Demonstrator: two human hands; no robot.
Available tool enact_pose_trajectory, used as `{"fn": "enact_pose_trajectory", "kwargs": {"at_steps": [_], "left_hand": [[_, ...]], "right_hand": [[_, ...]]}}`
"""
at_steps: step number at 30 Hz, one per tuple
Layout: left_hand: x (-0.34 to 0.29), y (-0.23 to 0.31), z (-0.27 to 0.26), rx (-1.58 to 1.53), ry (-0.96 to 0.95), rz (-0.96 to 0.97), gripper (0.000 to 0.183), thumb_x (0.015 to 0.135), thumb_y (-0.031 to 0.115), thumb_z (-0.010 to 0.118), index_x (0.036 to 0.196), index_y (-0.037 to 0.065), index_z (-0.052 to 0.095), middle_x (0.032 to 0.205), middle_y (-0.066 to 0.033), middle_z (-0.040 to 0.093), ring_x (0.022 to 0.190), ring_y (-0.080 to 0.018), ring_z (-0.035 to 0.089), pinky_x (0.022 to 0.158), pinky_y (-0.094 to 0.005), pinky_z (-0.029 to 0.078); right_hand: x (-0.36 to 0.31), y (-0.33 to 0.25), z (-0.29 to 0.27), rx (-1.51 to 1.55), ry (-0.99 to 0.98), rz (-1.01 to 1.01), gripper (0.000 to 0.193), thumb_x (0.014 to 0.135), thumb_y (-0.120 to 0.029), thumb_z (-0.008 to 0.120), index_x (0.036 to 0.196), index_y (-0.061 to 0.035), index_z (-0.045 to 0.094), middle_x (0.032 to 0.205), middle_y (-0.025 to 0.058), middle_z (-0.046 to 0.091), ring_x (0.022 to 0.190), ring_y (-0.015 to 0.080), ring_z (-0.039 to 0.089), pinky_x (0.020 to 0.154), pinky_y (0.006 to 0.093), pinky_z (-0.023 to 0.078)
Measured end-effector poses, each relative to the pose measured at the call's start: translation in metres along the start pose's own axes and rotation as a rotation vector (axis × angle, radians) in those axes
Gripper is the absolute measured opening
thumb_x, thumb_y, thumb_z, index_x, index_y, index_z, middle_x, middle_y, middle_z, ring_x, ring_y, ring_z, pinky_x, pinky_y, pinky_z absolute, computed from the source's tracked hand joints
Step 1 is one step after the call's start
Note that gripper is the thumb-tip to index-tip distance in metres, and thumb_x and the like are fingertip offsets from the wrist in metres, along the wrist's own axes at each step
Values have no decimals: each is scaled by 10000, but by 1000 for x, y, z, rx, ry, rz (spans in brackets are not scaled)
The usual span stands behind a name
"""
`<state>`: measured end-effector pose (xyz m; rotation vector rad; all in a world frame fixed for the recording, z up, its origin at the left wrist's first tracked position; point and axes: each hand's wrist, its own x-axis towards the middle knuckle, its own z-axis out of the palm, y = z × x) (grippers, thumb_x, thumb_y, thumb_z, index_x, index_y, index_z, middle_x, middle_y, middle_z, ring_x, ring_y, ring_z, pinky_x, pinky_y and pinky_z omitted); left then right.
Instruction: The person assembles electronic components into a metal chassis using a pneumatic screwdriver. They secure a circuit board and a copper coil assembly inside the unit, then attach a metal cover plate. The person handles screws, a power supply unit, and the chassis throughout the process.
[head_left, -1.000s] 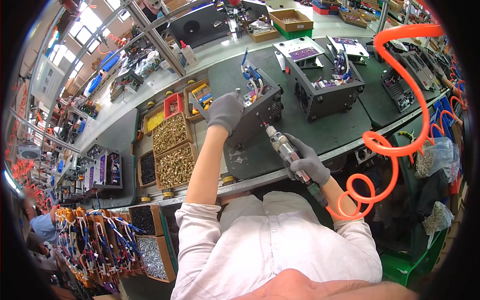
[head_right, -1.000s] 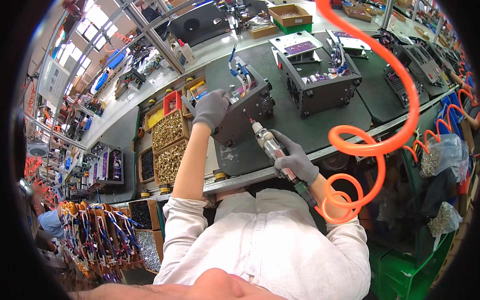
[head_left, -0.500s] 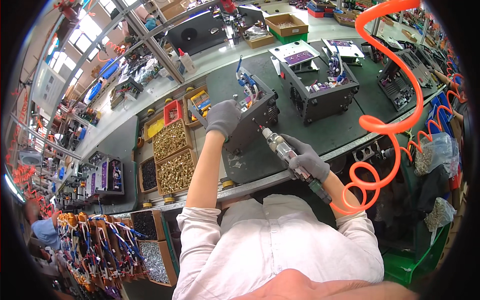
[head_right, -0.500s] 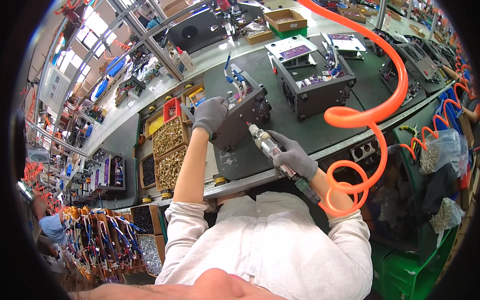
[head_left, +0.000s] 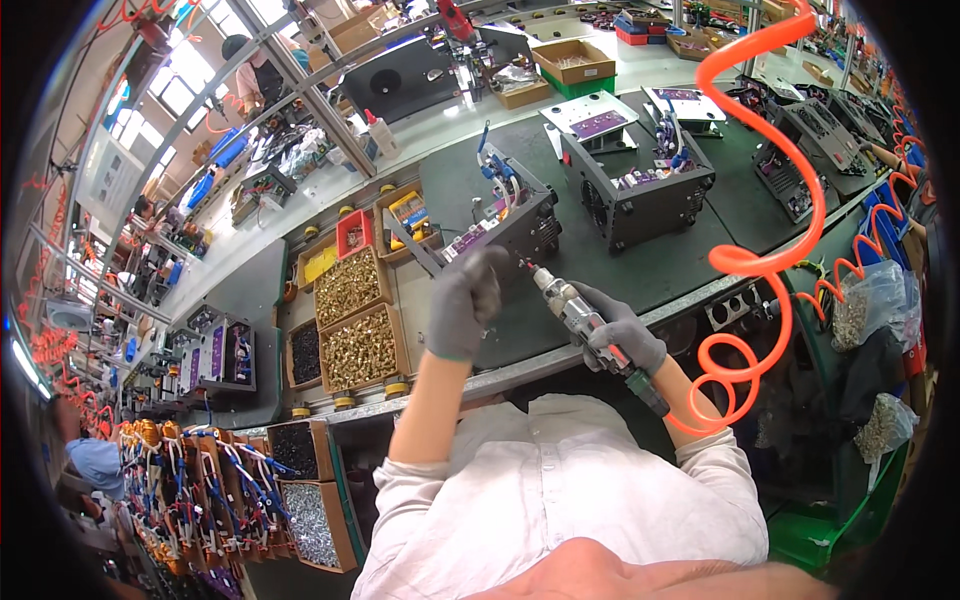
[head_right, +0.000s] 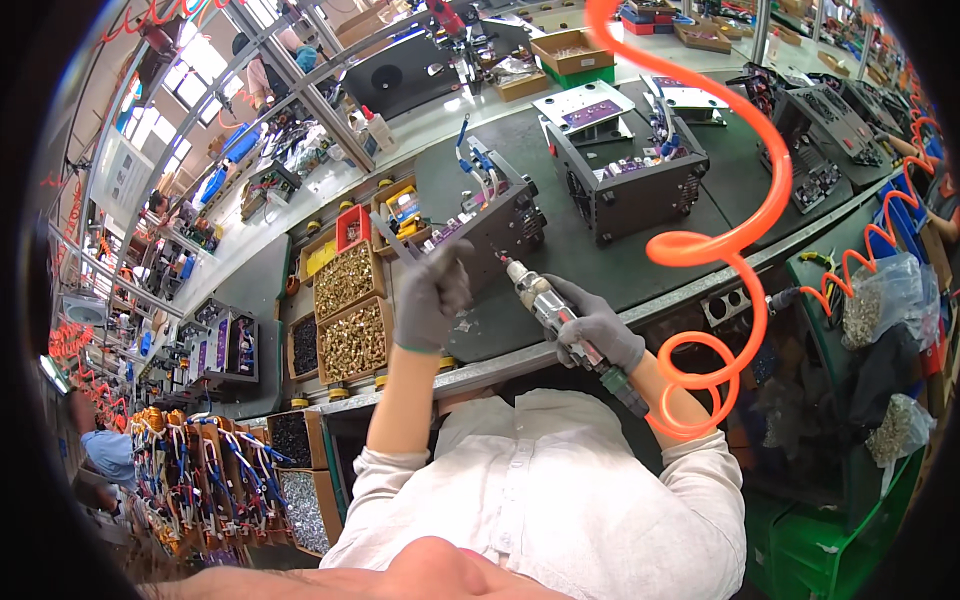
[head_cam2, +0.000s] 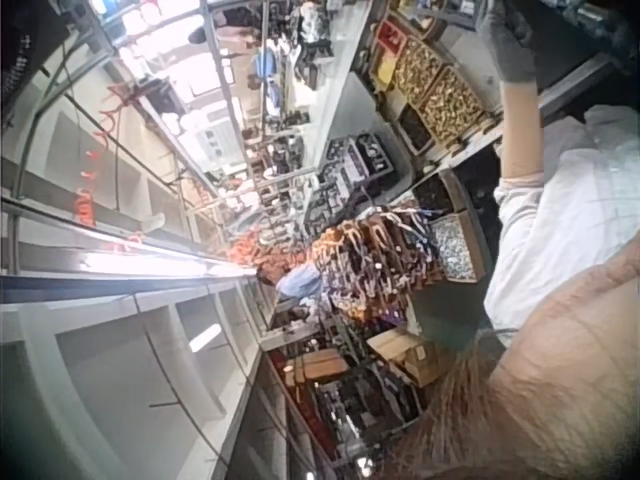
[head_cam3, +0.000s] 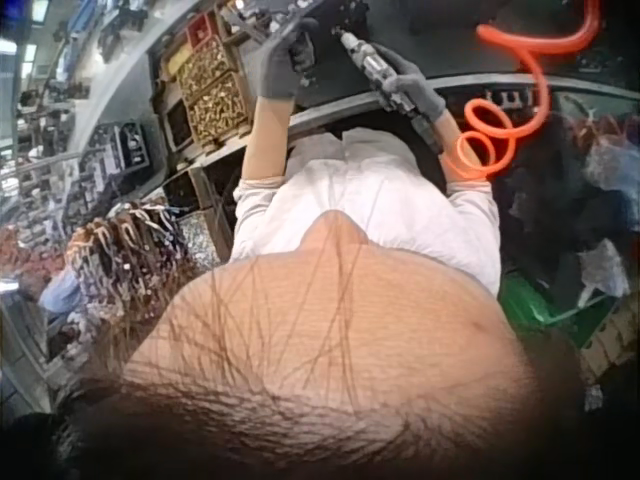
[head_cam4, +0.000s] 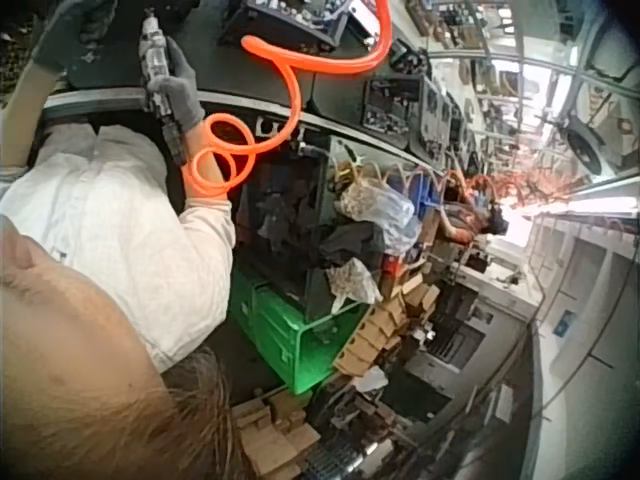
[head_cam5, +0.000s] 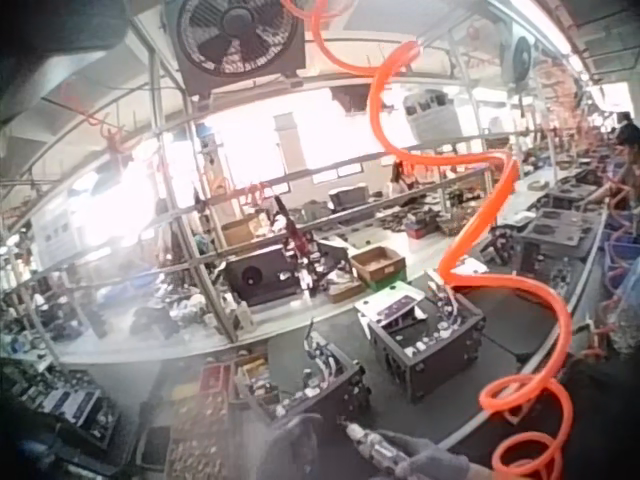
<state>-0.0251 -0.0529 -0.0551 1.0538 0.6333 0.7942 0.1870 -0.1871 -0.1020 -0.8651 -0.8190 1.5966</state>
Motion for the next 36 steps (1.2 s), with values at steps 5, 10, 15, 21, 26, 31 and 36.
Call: {"fn": "enact_pose_trajectory", "kwargs": {"at_steps": [5, 10, 15, 21, 26, 31, 36], "left_hand": [[15, -102, -16, -795, -37, -442, 399, 953, 413, 528, 1053, 30, 579, 743, -5, 479, 587, -72, 426, 421, -179, 289], [26, -114, -6, -695, 19, -360, 375, 933, 372, 572, 1086, 29, 569, 813, -23, 544, 607, -86, 423, 424, -183, 294], [9, -124, -31, 96, 116, -89, 407, 877, 373, 642, 1064, 14, 602, 779, -42, 593, 675, -133, 535, 514, -269, 423], [-25, -127, 19, 1464, 60, 271, 367, 789, 394, 698, 996, 94, 663, 880, -101, 637, 826, -277, 647, 707, -396, 509], [-12, -147, 18, 1570, -25, 298, 265, 792, 371, 682, 903, 134, 638, 862, -76, 621, 791, -281, 635, 662, -410, 504], [-21, -157, 12, 1566, -5, 470, 215, 803, 343, 680, 872, 145, 634, 823, -66, 608, 745, -277, 628, 636, -405, 498], [-25, -155, 4, 1271, 104, 466, 178, 848, 269, 641, 915, 106, 618, 794, -71, 591, 674, -238, 601, 585, -363, 478]], "right_hand": [[-13, 6, -8, 5, -4, 41, 973, 558, -131, 615, 1461, -8, 274, 925, 136, 563, 540, 177, 607, 458, 293, 515], [-27, 16, -10, -31, 10, 122, 999, 559, -144, 628, 1469, 8, 246, 935, 140, 570, 540, 181, 605, 478, 295, 520], [-39, 28, -27, 86, 99, 89, 1012, 570, -175, 652, 1483, -38, 238, 869, 129, 587, 558, 197, 630, 490, 299, 542], [-29, 33, -44, 83, 60, 102, 925, 609, -142, 608, 1463, -28, 271, 900, 134, 576, 554, 196, 619, 494, 304, 533], [-1, 28, -39, 16, 4, 108, 886, 629, -124, 588, 1453, -12, 281, 933, 130, 579, 561, 181, 623, 490, 289, 537], [18, 27, -39, -8, -3, 126, 885, 627, -112, 584, 1453, -6, 285, 966, 133, 579, 576, 179, 632, 506, 287, 555], [31, 35, -39, -37, 28, 111, 905, 617, -134, 608, 1456, -14, 290, 945, 135, 582, 577, 177, 626, 498, 286, 547]]}}
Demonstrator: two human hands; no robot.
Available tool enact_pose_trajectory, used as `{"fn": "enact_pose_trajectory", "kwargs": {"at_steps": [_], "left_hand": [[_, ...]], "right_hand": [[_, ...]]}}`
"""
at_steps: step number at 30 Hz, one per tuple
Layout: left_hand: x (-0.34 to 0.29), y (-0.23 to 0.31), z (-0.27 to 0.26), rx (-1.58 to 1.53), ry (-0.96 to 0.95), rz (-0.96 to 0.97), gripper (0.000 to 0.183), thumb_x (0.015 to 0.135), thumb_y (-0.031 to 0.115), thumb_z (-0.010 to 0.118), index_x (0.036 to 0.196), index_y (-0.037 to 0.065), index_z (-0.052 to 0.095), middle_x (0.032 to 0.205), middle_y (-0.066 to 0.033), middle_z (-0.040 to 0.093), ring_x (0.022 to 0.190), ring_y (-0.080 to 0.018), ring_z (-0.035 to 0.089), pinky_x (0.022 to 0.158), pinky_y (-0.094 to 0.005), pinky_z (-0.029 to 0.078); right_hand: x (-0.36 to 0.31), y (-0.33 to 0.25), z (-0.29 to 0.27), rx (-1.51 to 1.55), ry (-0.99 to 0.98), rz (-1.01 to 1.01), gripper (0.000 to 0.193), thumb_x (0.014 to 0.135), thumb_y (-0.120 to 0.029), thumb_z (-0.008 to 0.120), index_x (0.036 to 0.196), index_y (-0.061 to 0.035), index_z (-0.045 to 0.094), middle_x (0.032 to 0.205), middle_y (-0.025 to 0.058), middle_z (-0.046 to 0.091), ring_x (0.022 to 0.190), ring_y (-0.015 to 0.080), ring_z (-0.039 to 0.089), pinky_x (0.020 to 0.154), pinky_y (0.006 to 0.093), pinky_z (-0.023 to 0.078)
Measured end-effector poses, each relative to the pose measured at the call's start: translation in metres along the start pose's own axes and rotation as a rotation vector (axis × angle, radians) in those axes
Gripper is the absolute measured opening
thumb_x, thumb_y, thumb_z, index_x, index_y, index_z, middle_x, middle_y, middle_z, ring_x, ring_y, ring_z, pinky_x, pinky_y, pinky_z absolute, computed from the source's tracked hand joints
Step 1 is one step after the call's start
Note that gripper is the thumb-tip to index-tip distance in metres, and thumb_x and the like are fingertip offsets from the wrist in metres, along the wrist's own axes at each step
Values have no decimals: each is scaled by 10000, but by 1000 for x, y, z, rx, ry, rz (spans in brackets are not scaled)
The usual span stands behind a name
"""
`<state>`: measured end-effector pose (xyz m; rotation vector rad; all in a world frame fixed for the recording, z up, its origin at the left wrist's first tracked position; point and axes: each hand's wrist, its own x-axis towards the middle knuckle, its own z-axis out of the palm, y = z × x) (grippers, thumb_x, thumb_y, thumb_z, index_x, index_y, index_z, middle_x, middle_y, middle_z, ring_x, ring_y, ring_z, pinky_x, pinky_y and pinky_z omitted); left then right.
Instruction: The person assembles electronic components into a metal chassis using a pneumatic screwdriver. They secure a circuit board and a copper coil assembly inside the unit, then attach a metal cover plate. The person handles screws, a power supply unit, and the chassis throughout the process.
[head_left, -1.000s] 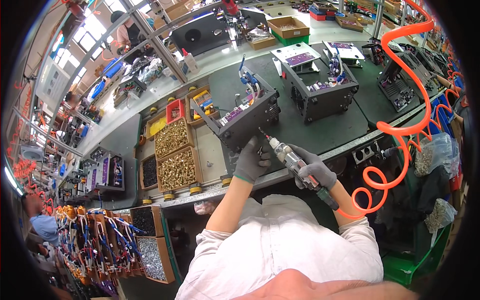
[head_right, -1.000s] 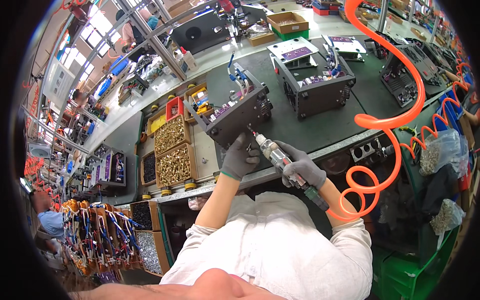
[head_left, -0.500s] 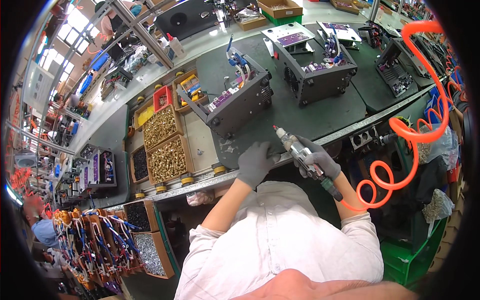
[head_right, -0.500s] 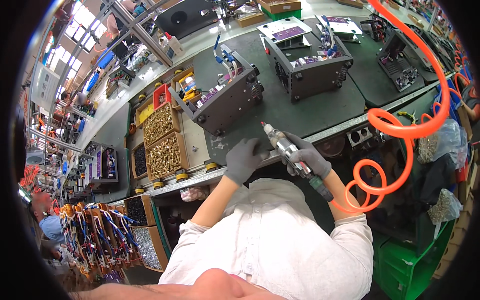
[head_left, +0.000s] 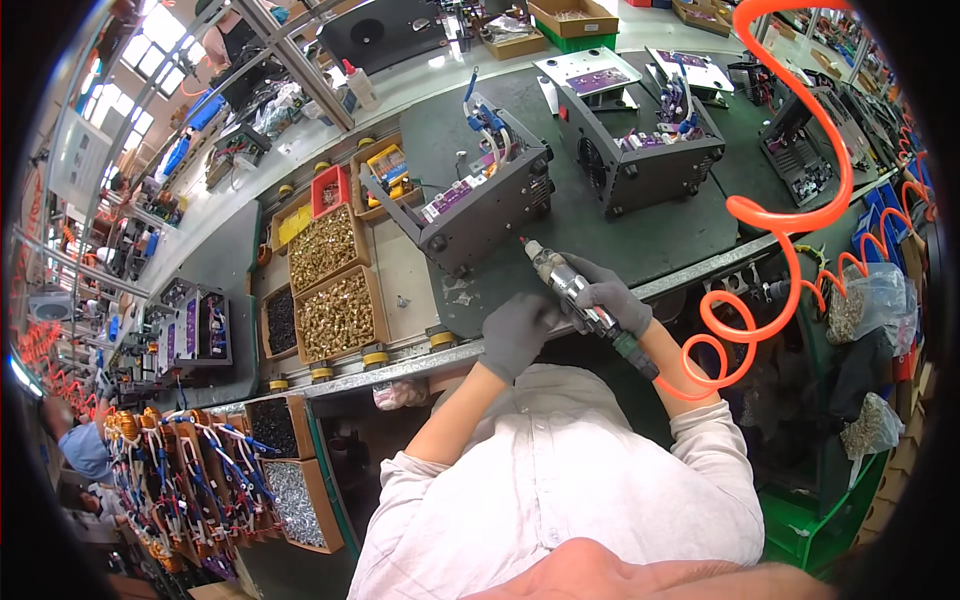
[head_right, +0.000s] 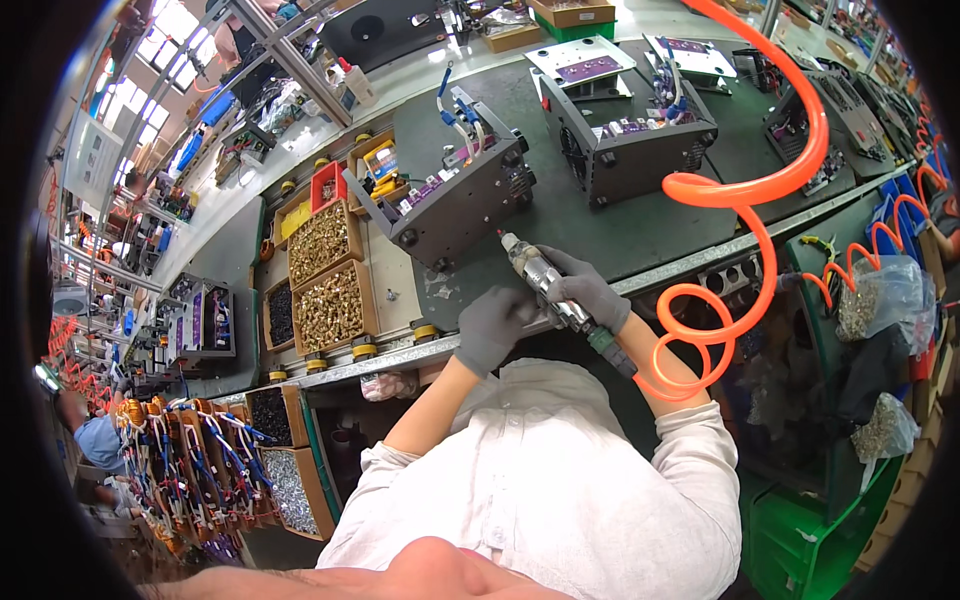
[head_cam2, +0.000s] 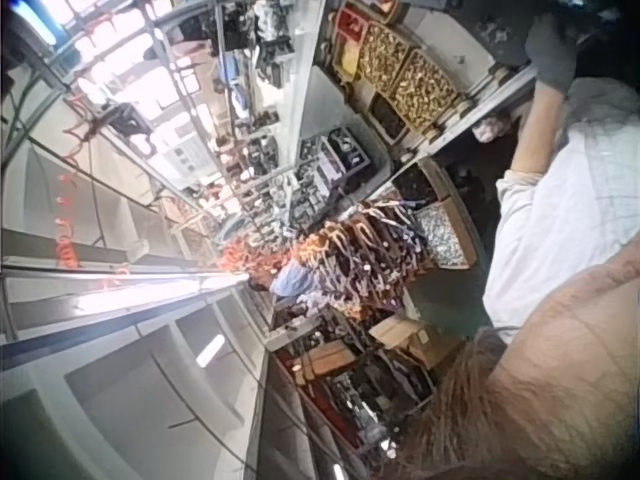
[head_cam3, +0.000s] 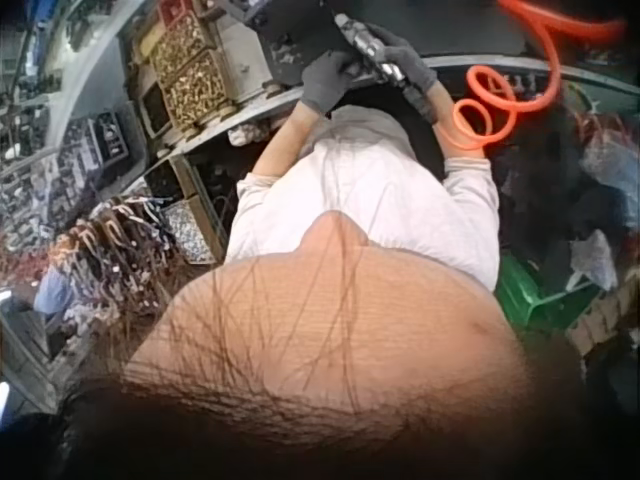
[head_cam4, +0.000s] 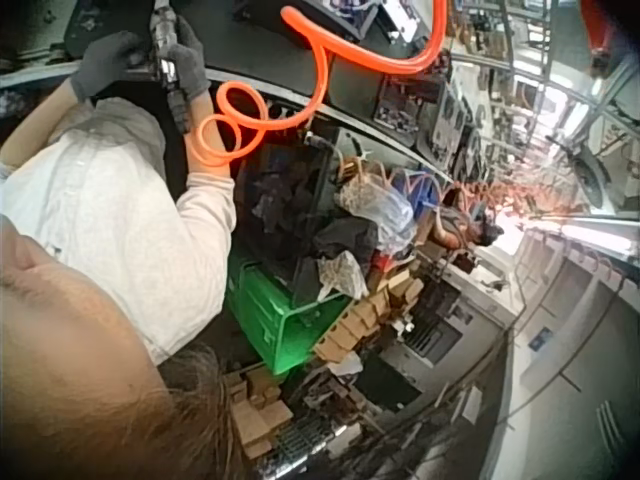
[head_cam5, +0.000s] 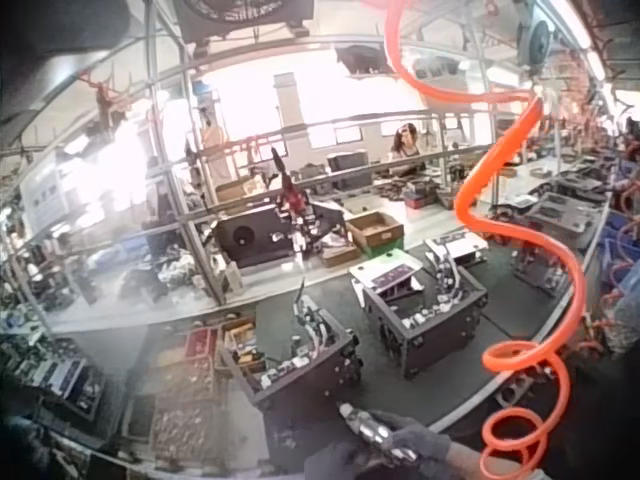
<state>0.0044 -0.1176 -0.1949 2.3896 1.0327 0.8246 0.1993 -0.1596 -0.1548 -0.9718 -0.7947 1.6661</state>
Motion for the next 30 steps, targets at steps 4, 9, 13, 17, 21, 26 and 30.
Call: {"fn": "enact_pose_trajectory", "kwargs": {"at_steps": [4, 9, 13, 17, 21, 26, 30], "left_hand": [[6, -33, -47, -1273, -133, -822, 179, 903, 230, 582, 975, 67, 602, 824, -68, 588, 623, -170, 529, 507, -272, 414], [16, -33, -63, -1827, 75, -883, 212, 943, 234, 543, 1055, 57, 574, 844, -53, 551, 639, -124, 464, 469, -213, 352], [29, -44, -56, -1823, -10, -899, 203, 943, 212, 546, 1064, 50, 571, 789, -19, 521, 606, -97, 441, 434, -201, 320], [49, -42, -46, -1673, 15, -990, 197, 938, 184, 553, 1067, 35, 563, 738, 6, 492, 574, -76, 419, 402, -192, 282], [70, -39, -36, -1647, 46, -1078, 203, 930, 188, 567, 1061, 33, 560, 725, 6, 482, 565, -78, 413, 402, -194, 283], [89, -37, -18, -1645, 121, -1161, 207, 926, 220, 587, 1029, 42, 570, 720, 15, 476, 555, -72, 404, 392, -195, 271], [93, -42, -11, -1772, 63, -1098, 217, 939, 257, 574, 1000, 48, 580, 707, 22, 463, 544, -58, 379, 384, -187, 253]], "right_hand": [[-1, 3, 0, -54, 1, -7, 944, 607, -191, 641, 1463, -27, 279, 918, 139, 584, 600, 177, 621, 495, 282, 541], [-5, 4, 5, 26, 17, 0, 949, 584, -172, 628, 1459, -28, 292, 927, 139, 578, 609, 175, 614, 500, 289, 539], [-3, 0, 8, -84, 40, -9, 938, 576, -162, 612, 1452, -22, 306, 933, 136, 572, 595, 169, 604, 496, 281, 532], [0, -1, 11, -103, 49, -11, 928, 575, -159, 606, 1445, -14, 317, 908, 128, 575, 591, 166, 600, 492, 275, 522], [1, 3, 10, -28, 37, -36, 927, 576, -149, 611, 1443, -11, 316, 890, 115, 578, 596, 164, 603, 484, 275, 524], [0, 6, 6, -15, 24, -29, 939, 572, -144, 618, 1448, -14, 306, 896, 119, 578, 607, 173, 615, 478, 280, 527], [-2, -3, 13, -7, 28, -24, 897, 581, -112, 605, 1432, -2, 340, 884, 136, 585, 560, 172, 601, 470, 282, 515]]}}
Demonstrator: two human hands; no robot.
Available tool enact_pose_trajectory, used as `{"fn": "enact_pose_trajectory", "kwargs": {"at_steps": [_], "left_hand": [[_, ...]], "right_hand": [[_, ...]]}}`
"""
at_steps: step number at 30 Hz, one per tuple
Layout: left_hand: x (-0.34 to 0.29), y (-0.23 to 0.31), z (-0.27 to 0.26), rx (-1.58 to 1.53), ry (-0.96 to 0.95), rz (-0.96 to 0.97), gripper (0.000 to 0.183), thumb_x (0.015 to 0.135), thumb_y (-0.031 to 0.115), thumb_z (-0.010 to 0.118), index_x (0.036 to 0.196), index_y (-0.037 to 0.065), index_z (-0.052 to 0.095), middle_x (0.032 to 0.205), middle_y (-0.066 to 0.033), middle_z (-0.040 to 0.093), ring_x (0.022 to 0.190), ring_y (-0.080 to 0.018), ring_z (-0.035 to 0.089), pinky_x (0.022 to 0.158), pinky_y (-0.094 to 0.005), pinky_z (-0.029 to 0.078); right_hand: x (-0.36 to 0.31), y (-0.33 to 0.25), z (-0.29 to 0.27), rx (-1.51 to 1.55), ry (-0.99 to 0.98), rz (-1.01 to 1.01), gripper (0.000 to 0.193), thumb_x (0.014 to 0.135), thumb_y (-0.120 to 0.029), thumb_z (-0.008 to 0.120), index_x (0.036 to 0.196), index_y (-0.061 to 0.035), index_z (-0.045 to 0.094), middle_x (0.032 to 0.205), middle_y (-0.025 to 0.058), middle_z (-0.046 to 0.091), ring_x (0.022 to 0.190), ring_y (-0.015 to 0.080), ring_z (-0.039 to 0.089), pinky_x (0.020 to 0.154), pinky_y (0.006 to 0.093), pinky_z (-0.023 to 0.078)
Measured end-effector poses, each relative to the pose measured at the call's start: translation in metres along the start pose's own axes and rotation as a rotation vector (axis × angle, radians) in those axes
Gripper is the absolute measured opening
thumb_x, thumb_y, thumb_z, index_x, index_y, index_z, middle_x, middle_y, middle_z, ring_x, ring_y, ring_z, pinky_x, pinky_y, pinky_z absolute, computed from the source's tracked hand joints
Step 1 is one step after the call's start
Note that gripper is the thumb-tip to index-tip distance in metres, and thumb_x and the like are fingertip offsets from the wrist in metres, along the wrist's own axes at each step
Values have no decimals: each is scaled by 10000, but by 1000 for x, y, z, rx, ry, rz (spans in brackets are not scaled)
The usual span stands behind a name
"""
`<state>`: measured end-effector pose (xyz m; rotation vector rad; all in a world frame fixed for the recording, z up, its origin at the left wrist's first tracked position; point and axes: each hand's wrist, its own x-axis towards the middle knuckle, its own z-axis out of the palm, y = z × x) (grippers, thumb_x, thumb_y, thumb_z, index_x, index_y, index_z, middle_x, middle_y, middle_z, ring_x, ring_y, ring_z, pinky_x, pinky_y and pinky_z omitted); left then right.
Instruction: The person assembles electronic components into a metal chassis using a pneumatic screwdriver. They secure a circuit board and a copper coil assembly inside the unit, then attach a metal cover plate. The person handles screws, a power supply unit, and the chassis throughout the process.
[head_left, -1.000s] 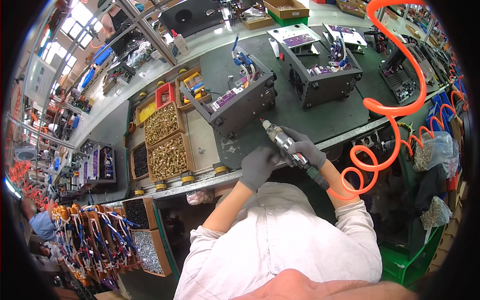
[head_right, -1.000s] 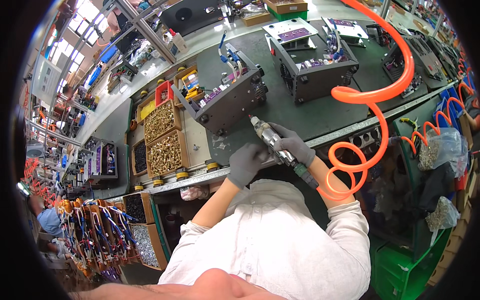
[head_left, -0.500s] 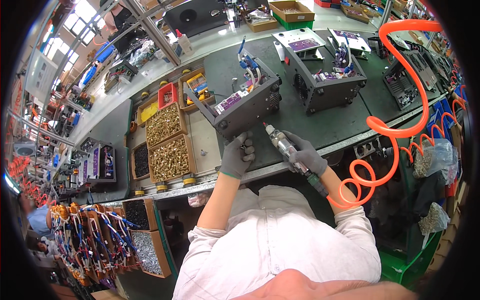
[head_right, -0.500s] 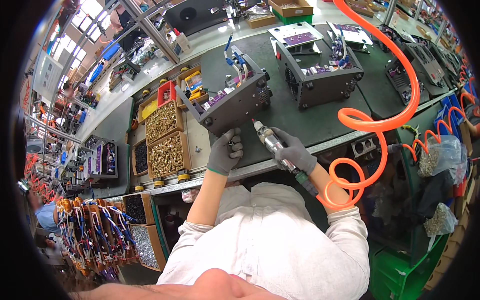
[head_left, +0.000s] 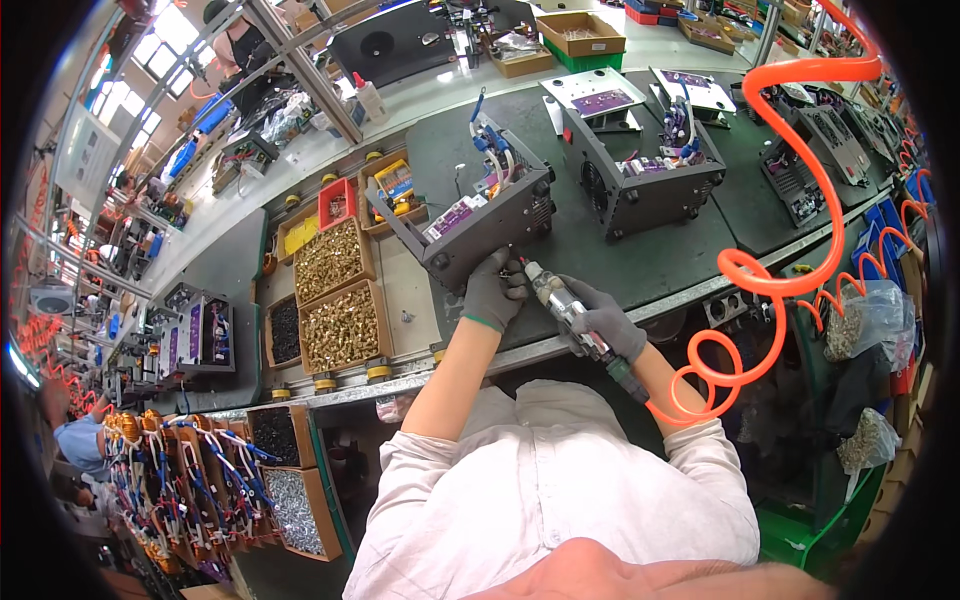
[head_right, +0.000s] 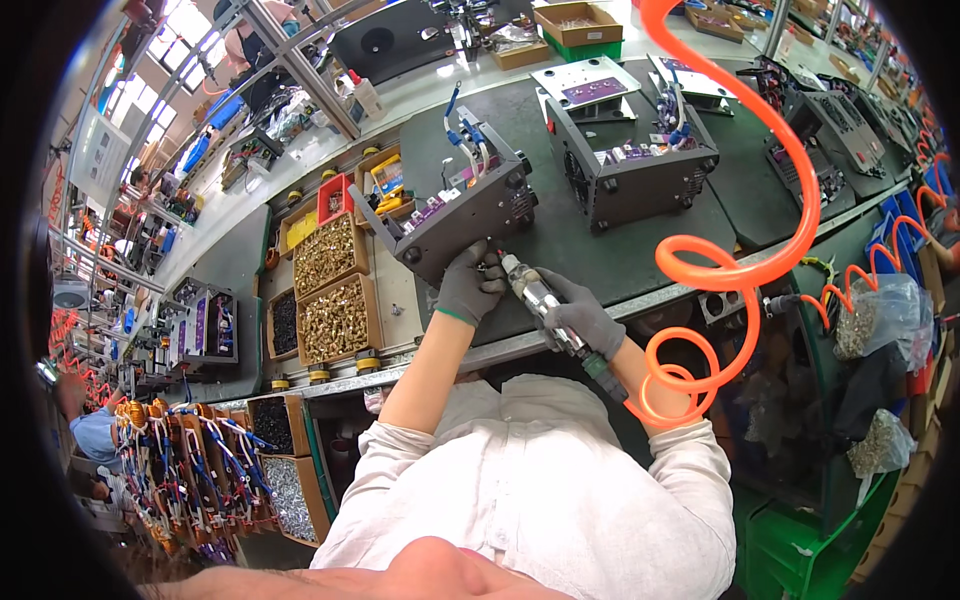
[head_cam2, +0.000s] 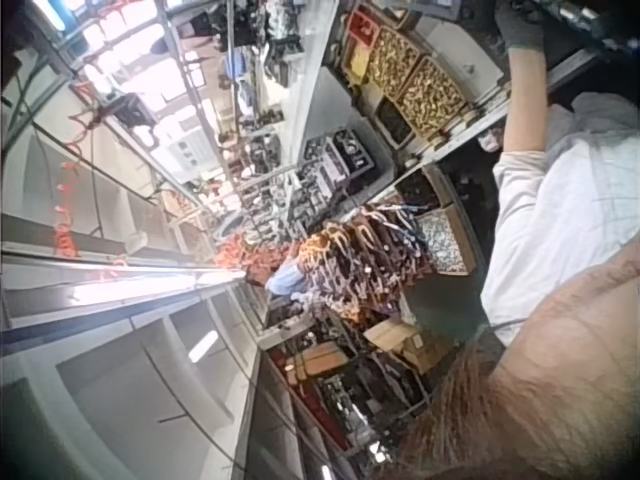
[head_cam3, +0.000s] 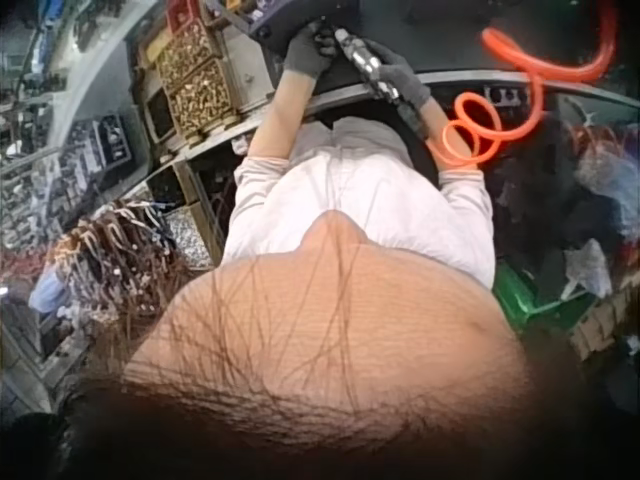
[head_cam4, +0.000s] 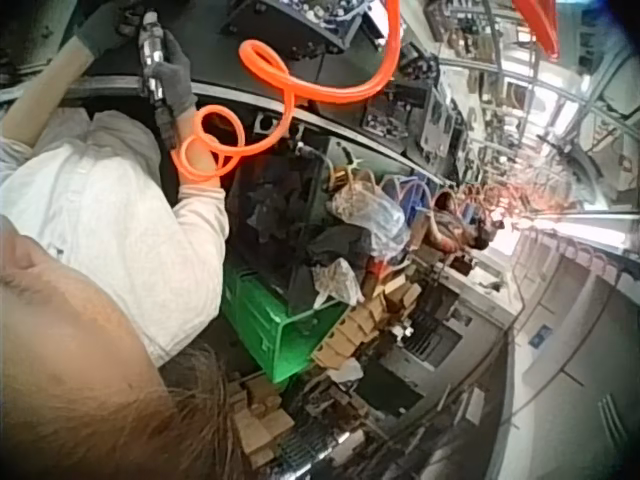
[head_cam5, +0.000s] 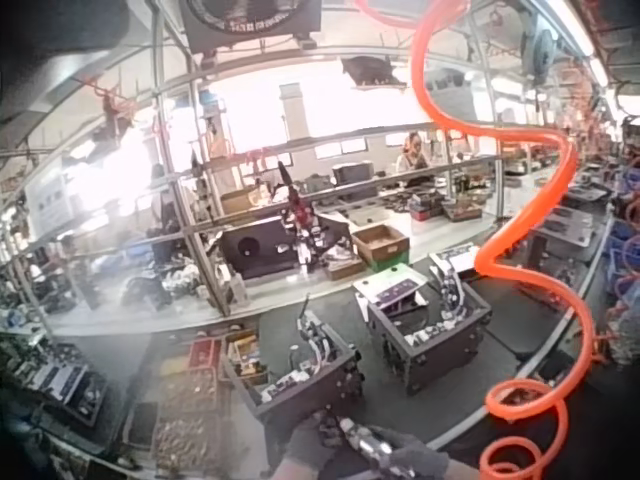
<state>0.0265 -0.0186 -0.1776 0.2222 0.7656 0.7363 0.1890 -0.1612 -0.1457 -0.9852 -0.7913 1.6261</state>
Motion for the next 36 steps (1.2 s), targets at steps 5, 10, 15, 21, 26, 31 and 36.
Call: {"fn": "enact_pose_trajectory", "kwargs": {"at_steps": [5, 10, 15, 21, 26, 31, 36], "left_hand": [[2, -1, -1, -50, -63, 1, 232, 947, 270, 564, 1003, 47, 593, 694, 44, 451, 532, -51, 361, 377, -189, 245], [0, -2, 5, -43, -49, 11, 231, 938, 260, 583, 1019, 44, 595, 659, 60, 437, 505, -50, 350, 370, -196, 235], [6, -10, 7, -25, -18, 68, 201, 923, 232, 593, 1003, 48, 593, 626, 64, 417, 489, -54, 345, 365, -202, 233], [-5, -18, 7, -25, -65, 0, 127, 883, 174, 579, 938, 61, 568, 621, 39, 402, 485, -58, 335, 373, -201, 225], [-6, -18, 7, -92, 32, -11, 116, 883, 186, 570, 901, 72, 561, 619, 38, 386, 482, -59, 321, 387, -205, 202], [6, -14, 13, -169, 12, 53, 213, 923, 258, 571, 964, 49, 561, 612, 67, 384, 477, -55, 316, 370, -196, 199], [15, -23, 16, -141, 61, 101, 218, 903, 273, 570, 952, 61, 574, 607, 60, 377, 469, -57, 301, 374, -199, 188]], "right_hand": [[-1, 0, -1, 25, -9, 23, 894, 580, -106, 595, 1434, -19, 346, 855, 125, 577, 552, 170, 598, 470, 286, 518], [-10, 0, -3, 40, 3, 48, 891, 586, -114, 594, 1438, -27, 345, 858, 118, 569, 551, 164, 597, 478, 283, 523], [-18, -6, -1, 15, -22, 66, 909, 590, -134, 597, 1447, -19, 317, 860, 108, 557, 556, 161, 598, 486, 279, 527], [-33, -5, -3, 111, -41, 41, 969, 570, -162, 614, 1462, -6, 267, 879, 105, 554, 540, 165, 596, 488, 277, 530], [-34, -8, -1, 90, -30, 42, 958, 582, -138, 603, 1467, -12, 259, 843, 118, 570, 541, 172, 599, 488, 283, 528], [-25, -5, 0, 74, -29, 41, 926, 605, -96, 580, 1471, -25, 262, 828, 130, 582, 537, 180, 599, 492, 293, 527], [-28, -3, -1, 88, -36, 30, 943, 595, -113, 591, 1473, -25, 258, 832, 137, 587, 528, 186, 603, 493, 297, 530]]}}
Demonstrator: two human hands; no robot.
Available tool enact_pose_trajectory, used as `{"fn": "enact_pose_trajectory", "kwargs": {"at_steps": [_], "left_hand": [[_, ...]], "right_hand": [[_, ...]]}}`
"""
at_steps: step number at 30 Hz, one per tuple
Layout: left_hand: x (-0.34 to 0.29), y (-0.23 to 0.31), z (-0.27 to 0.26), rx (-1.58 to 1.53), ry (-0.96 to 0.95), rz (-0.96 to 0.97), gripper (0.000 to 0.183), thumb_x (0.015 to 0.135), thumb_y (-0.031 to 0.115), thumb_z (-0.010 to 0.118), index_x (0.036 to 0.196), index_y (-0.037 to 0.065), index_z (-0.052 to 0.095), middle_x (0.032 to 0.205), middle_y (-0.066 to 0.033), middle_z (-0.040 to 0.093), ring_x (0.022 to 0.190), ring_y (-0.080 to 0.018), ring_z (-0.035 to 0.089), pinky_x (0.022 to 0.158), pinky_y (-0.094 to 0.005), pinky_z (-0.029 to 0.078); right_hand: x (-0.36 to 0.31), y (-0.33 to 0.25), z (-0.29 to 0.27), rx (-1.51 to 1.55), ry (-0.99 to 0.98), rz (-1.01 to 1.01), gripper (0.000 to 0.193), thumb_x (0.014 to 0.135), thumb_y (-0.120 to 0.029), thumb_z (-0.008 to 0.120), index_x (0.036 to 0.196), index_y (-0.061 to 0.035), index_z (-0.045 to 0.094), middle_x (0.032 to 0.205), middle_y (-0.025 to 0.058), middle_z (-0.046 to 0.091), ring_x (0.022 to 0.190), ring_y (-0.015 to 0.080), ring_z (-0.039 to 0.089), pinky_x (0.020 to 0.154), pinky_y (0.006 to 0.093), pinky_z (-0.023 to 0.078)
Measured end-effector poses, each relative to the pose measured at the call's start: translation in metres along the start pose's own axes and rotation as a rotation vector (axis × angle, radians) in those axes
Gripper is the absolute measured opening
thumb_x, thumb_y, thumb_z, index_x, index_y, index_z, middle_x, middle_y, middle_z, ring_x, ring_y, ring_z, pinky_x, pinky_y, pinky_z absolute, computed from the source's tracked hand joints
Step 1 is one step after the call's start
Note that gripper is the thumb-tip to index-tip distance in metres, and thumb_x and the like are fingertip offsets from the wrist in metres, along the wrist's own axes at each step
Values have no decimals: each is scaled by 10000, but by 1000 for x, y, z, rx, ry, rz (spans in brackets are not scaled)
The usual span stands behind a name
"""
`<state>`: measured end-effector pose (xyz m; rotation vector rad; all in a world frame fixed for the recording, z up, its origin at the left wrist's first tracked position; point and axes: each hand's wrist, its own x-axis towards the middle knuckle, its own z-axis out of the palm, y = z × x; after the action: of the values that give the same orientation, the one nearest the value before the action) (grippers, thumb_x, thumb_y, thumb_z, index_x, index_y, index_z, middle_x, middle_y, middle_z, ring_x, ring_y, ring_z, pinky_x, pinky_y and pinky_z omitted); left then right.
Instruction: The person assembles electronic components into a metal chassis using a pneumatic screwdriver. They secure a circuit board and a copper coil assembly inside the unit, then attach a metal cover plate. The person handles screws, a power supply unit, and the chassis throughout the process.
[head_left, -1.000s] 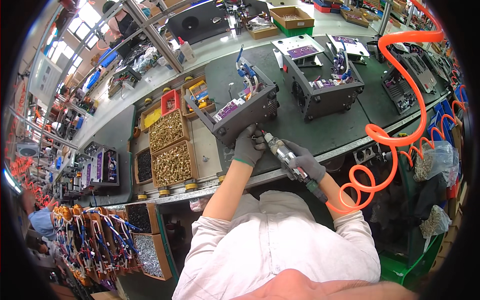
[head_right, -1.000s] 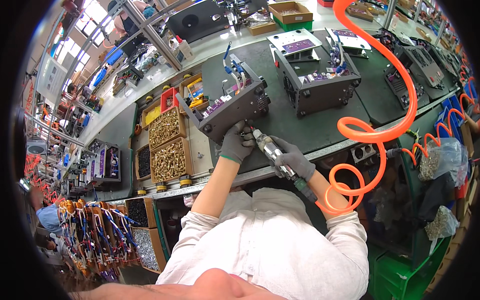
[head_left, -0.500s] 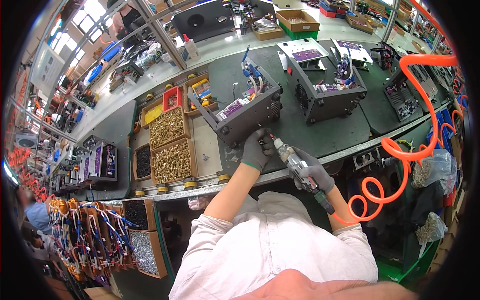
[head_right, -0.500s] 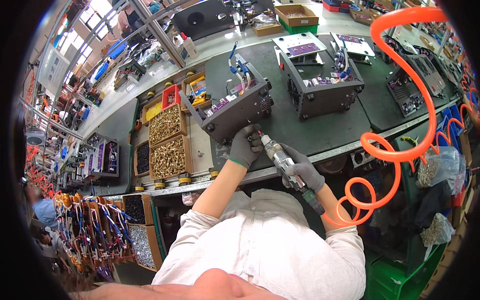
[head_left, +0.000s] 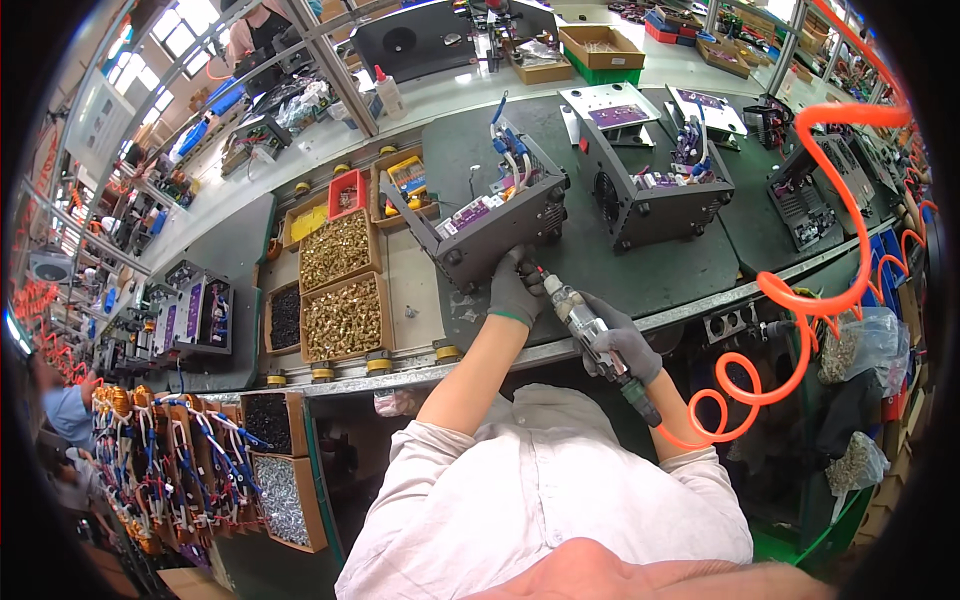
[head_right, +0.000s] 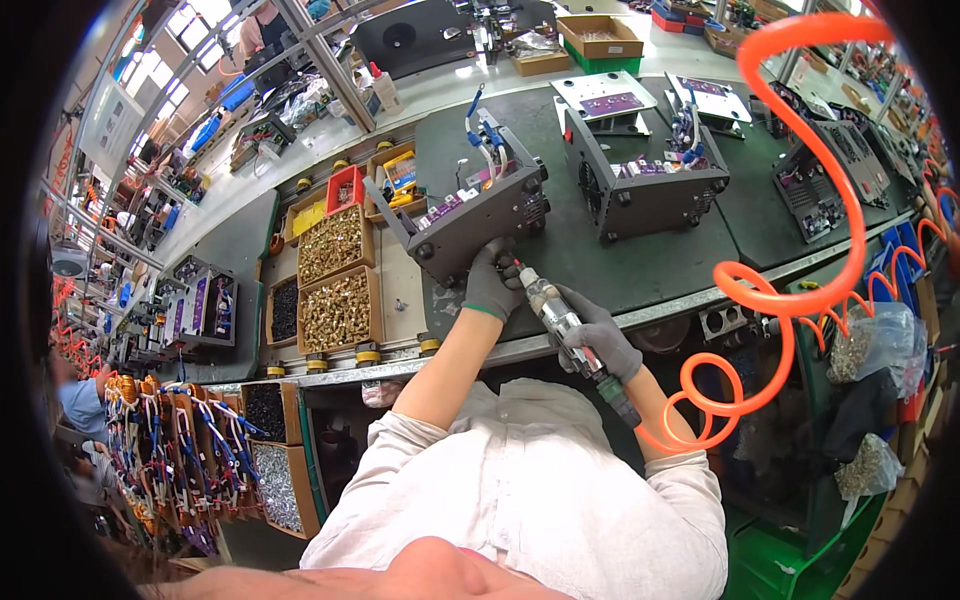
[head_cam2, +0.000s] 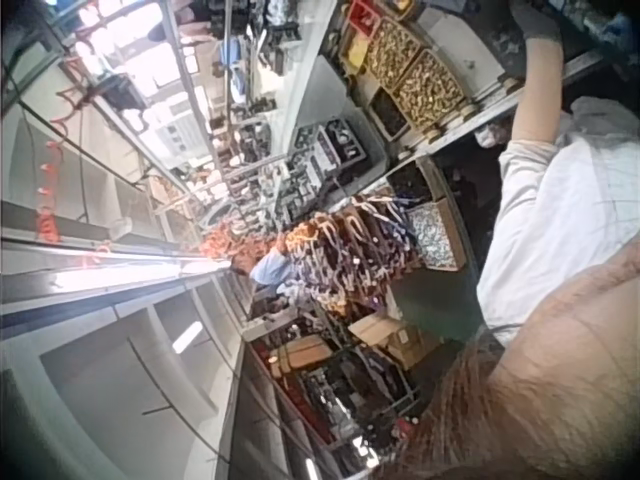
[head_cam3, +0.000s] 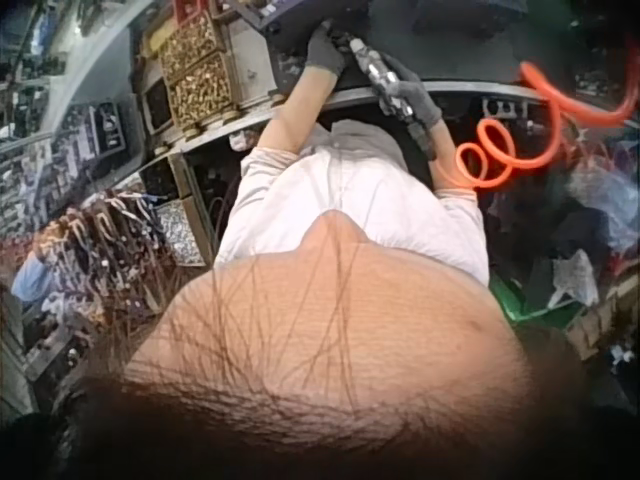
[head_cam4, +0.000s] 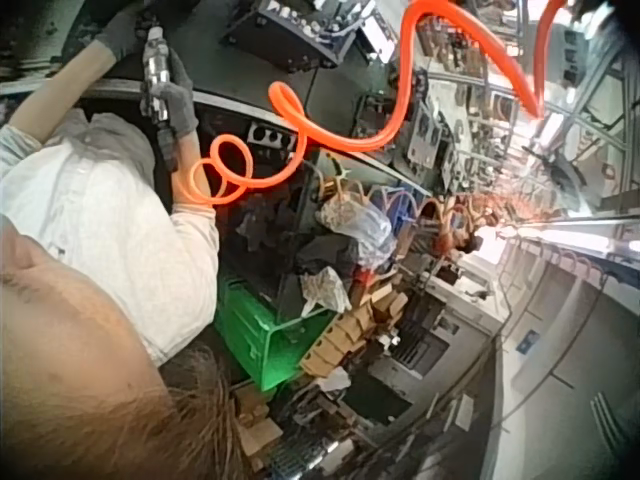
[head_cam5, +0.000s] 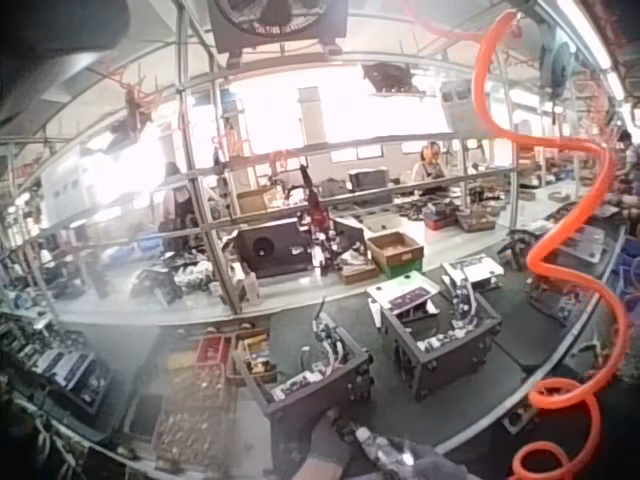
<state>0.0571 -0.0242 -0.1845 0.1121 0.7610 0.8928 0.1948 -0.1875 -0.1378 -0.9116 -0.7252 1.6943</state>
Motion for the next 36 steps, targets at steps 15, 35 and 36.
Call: {"fn": "enact_pose_trajectory", "kwargs": {"at_steps": [15, 35, 36], "left_hand": [[-124, 42, -77, -96, -204, 91, 234, 885, 255, 568, 1017, 61, 568, 854, -22, 544, 621, -117, 474, 430, -201, 336], [-376, 178, -310, -215, 683, 1645, 466, 972, 352, 468, 1253, -17, 511, 1263, -134, 561, 1142, -199, 512, 1014, -369, 358], [-383, 182, -315, -134, 762, 1673, 502, 976, 351, 457, 1293, -37, 479, 1305, -148, 537, 1194, -220, 494, 1043, -376, 340]], "right_hand": [[-11, 32, -7, 245, 46, 69, 593, 688, -203, 600, 1239, -25, 472, 787, 129, 589, 491, 208, 572, 455, 308, 488], [11, 68, -21, 313, -131, 239, 614, 687, -122, 658, 1231, 9, 404, 816, 169, 571, 414, 207, 569, 310, 253, 461], [10, 68, -25, 315, -127, 237, 580, 692, -125, 657, 1200, 15, 415, 817, 170, 574, 418, 210, 575, 308, 253, 456]]}}
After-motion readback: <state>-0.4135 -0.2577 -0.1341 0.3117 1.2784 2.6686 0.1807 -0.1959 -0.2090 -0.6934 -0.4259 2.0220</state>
